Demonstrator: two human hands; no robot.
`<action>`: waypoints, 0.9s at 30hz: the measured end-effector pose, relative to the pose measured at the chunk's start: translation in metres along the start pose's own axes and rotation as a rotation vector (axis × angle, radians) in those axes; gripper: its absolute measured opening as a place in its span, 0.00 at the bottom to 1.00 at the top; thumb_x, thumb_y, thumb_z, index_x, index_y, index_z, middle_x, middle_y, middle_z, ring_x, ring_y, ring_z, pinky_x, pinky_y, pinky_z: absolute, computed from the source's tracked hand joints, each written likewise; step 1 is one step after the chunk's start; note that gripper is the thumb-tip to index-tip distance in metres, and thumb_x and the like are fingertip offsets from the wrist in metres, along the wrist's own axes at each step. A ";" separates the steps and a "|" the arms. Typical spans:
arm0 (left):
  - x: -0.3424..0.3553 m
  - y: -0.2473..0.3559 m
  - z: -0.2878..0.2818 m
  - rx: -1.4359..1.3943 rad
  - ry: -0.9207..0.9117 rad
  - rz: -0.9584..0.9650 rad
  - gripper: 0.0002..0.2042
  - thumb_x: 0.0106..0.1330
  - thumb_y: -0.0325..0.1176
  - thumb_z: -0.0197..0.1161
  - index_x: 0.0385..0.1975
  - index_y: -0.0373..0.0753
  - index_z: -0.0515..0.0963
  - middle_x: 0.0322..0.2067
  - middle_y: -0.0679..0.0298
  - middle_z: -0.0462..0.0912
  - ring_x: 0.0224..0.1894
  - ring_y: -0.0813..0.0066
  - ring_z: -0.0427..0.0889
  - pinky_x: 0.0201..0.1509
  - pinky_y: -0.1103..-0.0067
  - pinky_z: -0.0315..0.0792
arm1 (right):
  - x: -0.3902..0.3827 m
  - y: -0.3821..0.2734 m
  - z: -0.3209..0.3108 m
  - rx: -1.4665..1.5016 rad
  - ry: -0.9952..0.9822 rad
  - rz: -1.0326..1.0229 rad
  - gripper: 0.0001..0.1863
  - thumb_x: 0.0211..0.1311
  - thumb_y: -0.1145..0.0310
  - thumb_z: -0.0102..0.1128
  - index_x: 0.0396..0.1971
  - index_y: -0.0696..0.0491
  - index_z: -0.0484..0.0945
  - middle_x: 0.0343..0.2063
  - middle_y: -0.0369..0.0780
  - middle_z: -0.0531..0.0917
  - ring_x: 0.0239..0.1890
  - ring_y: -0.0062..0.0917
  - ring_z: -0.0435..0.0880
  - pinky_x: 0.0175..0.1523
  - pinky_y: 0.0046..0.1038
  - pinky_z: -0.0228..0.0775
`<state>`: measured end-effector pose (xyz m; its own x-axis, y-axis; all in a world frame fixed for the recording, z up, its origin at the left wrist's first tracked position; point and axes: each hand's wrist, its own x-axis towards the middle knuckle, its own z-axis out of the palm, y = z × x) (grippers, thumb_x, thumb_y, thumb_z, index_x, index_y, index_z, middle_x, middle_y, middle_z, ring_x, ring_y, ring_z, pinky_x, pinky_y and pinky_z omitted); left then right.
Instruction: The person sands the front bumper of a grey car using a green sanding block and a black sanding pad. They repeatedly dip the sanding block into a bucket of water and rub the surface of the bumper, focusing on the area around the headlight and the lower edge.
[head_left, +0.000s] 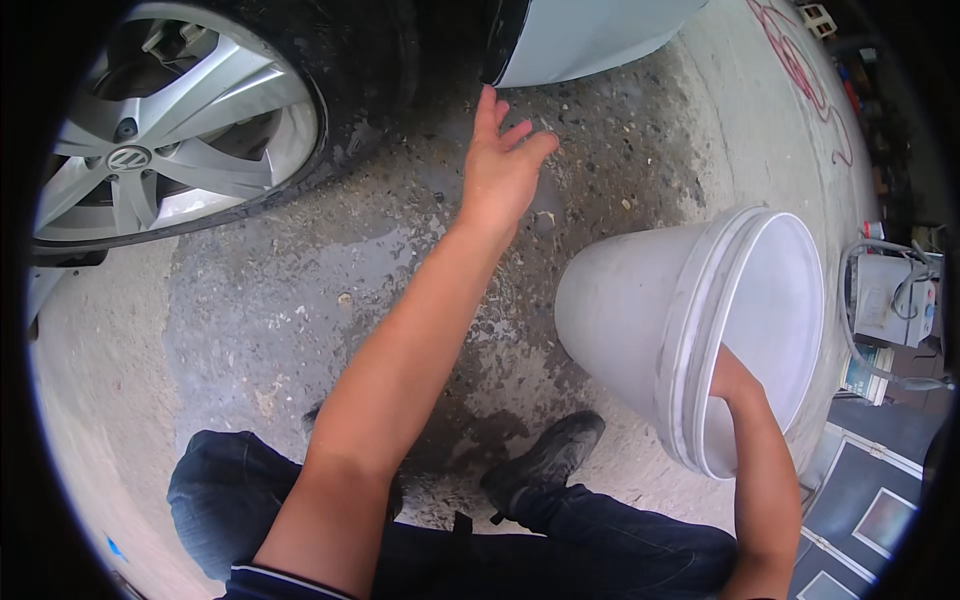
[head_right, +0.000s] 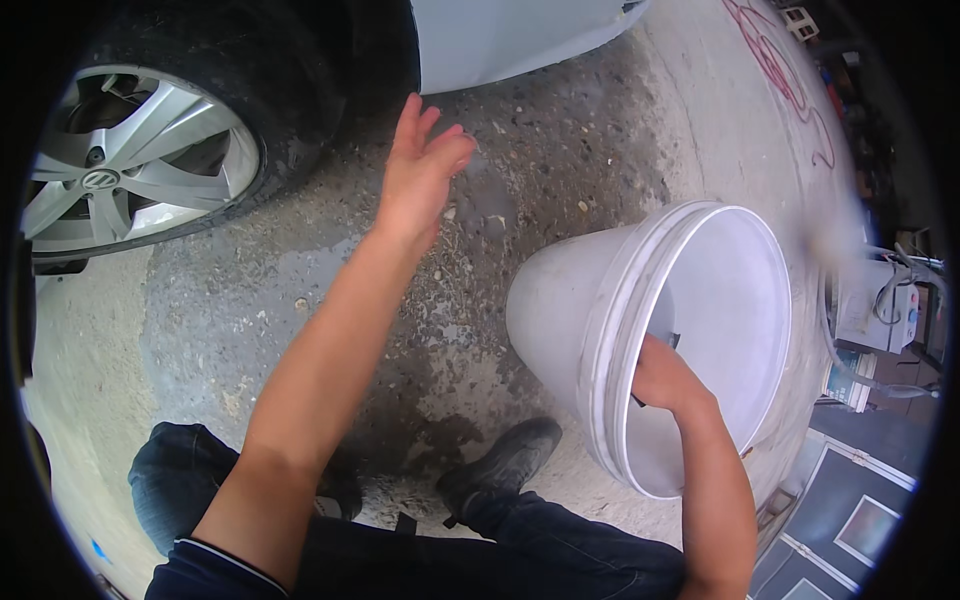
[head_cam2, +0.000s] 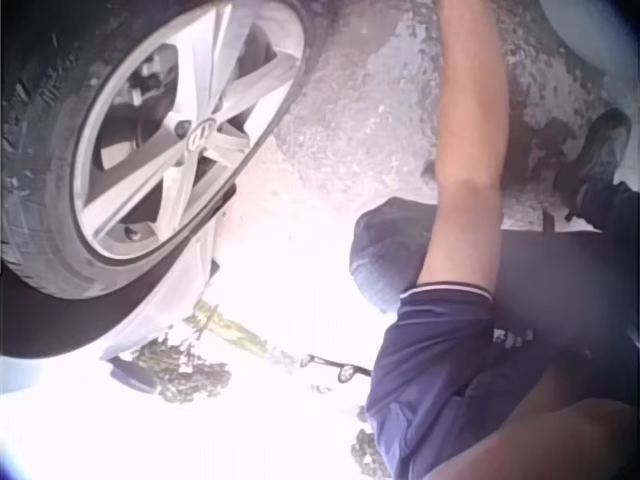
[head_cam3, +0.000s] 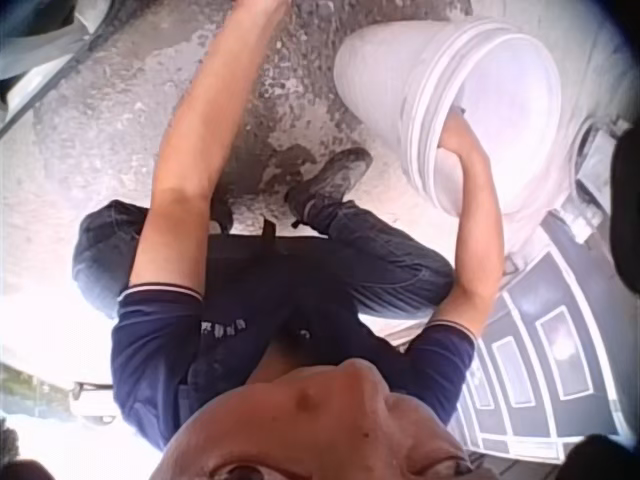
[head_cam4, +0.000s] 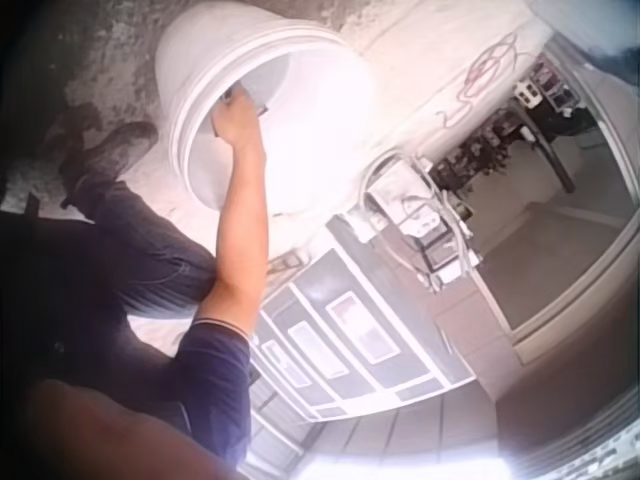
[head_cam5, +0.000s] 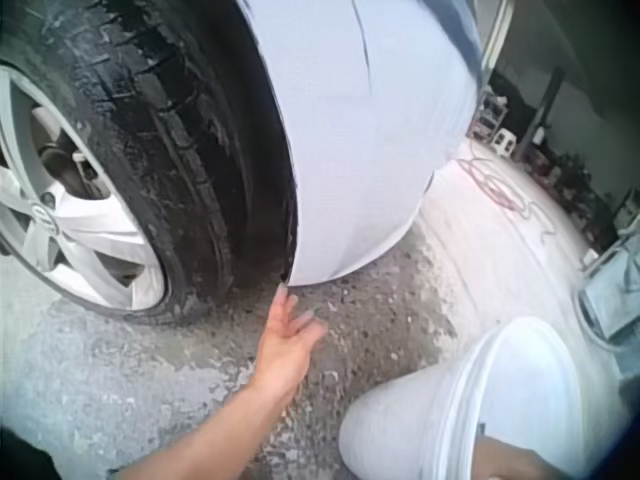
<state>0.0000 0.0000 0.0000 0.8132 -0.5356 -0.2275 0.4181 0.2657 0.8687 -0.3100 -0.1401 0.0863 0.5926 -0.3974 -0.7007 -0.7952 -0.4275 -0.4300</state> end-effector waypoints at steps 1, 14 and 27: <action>0.000 0.001 0.001 0.008 -0.011 -0.007 0.51 0.62 0.24 0.67 0.80 0.41 0.37 0.76 0.50 0.53 0.70 0.60 0.69 0.62 0.72 0.73 | -0.001 0.001 0.000 0.005 0.007 0.011 0.18 0.48 0.71 0.76 0.42 0.53 0.87 0.38 0.39 0.88 0.42 0.27 0.84 0.51 0.35 0.77; 0.015 -0.004 -0.012 0.130 -0.081 -0.052 0.54 0.61 0.26 0.68 0.80 0.42 0.34 0.76 0.47 0.53 0.67 0.60 0.73 0.61 0.71 0.74 | 0.000 -0.005 0.001 0.020 0.013 0.070 0.17 0.49 0.71 0.75 0.41 0.54 0.86 0.38 0.39 0.87 0.42 0.28 0.84 0.50 0.35 0.77; -0.072 0.056 0.057 0.445 -0.573 -0.110 0.45 0.68 0.61 0.62 0.71 0.25 0.61 0.69 0.39 0.67 0.73 0.48 0.65 0.76 0.65 0.59 | 0.010 -0.001 0.008 -0.237 -0.180 0.117 0.29 0.63 0.52 0.60 0.58 0.56 0.78 0.44 0.55 0.86 0.47 0.49 0.86 0.54 0.42 0.75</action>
<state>-0.0580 0.0076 0.0897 0.3861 -0.9078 -0.1635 0.1820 -0.0988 0.9783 -0.3042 -0.1365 0.0754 0.4499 -0.3143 -0.8360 -0.7919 -0.5732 -0.2106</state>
